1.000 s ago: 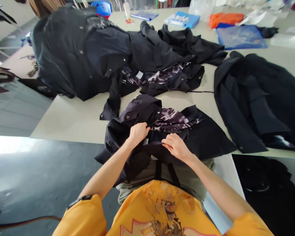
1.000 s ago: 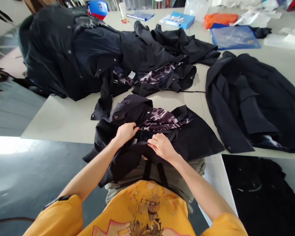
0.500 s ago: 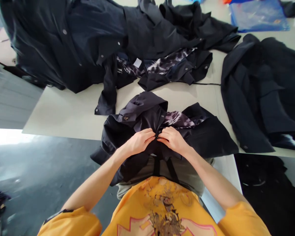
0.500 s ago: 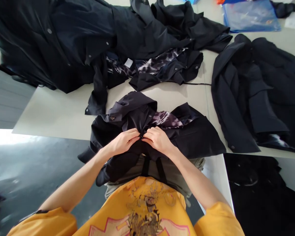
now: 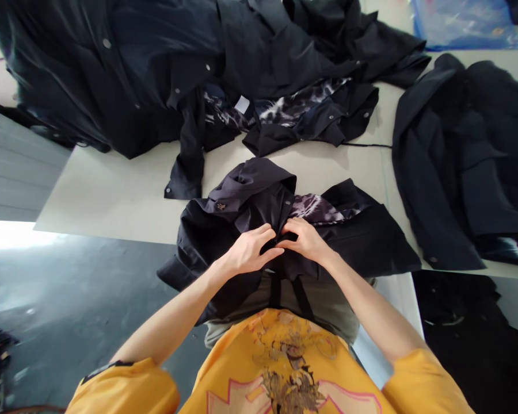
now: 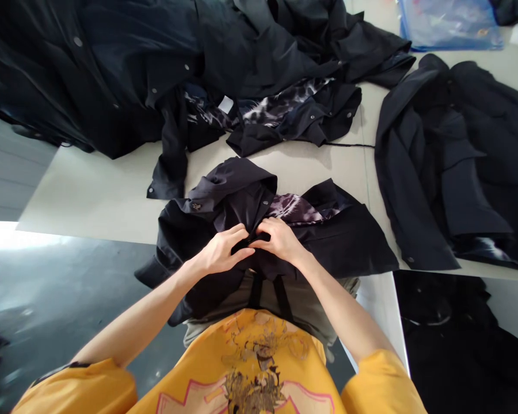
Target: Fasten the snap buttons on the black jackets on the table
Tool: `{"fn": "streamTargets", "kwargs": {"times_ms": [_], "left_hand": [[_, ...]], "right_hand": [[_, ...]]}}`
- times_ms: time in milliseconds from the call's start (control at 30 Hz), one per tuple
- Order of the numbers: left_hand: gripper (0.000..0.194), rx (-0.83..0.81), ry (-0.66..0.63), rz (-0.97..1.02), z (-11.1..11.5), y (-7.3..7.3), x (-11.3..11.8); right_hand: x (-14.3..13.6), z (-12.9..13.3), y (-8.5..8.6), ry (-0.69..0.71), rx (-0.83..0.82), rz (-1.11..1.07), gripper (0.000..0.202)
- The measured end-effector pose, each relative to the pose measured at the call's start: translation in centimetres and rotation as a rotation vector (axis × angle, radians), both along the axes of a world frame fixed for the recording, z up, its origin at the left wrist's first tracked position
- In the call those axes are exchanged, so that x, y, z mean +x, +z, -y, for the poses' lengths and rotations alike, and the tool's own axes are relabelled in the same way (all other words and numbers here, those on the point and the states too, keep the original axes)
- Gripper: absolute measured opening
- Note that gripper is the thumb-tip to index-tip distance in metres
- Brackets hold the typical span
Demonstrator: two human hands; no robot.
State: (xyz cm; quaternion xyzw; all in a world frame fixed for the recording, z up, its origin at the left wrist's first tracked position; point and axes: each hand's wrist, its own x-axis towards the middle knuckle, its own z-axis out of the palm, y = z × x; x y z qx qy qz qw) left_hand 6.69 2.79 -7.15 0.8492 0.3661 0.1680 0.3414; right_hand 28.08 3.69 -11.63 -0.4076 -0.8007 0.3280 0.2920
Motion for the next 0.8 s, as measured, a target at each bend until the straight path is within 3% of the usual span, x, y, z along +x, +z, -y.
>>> {"fn": "streamTargets", "kwargs": {"times_ms": [100,167,267,333,500,667,800], "left_hand": [[0.03,-0.008,0.083,0.083,0.1,-0.8,0.4],[0.032,-0.026,0.088,0.117,0.1,-1.1,0.6],[0.033,-0.066,0.067,0.149,-0.1,-1.2,0.6],[0.034,-0.086,0.062,0.175,-0.2,-1.3,0.5],[0.034,-0.132,0.089,0.211,-0.5,-1.6,0.2],[0.038,-0.403,0.132,0.268,-0.7,-2.5,-0.4],[0.04,-0.564,0.092,0.278,-0.8,-3.4,-0.8]], "right_hand": [[-0.2,0.0,0.3,-0.13,0.148,0.005,0.061],[-0.3,-0.1,0.6,-0.093,0.197,0.024,0.07],[-0.4,-0.4,0.9,0.094,0.184,0.031,0.056],[-0.5,-0.5,0.8,0.147,0.154,-0.014,0.049],[-1.3,-0.4,-0.2,0.142,-0.013,-0.115,0.032],[-2.0,0.2,-0.5,0.127,-0.089,-0.128,0.035],[-1.9,0.7,-0.5,0.144,-0.113,-0.007,0.024]]}}
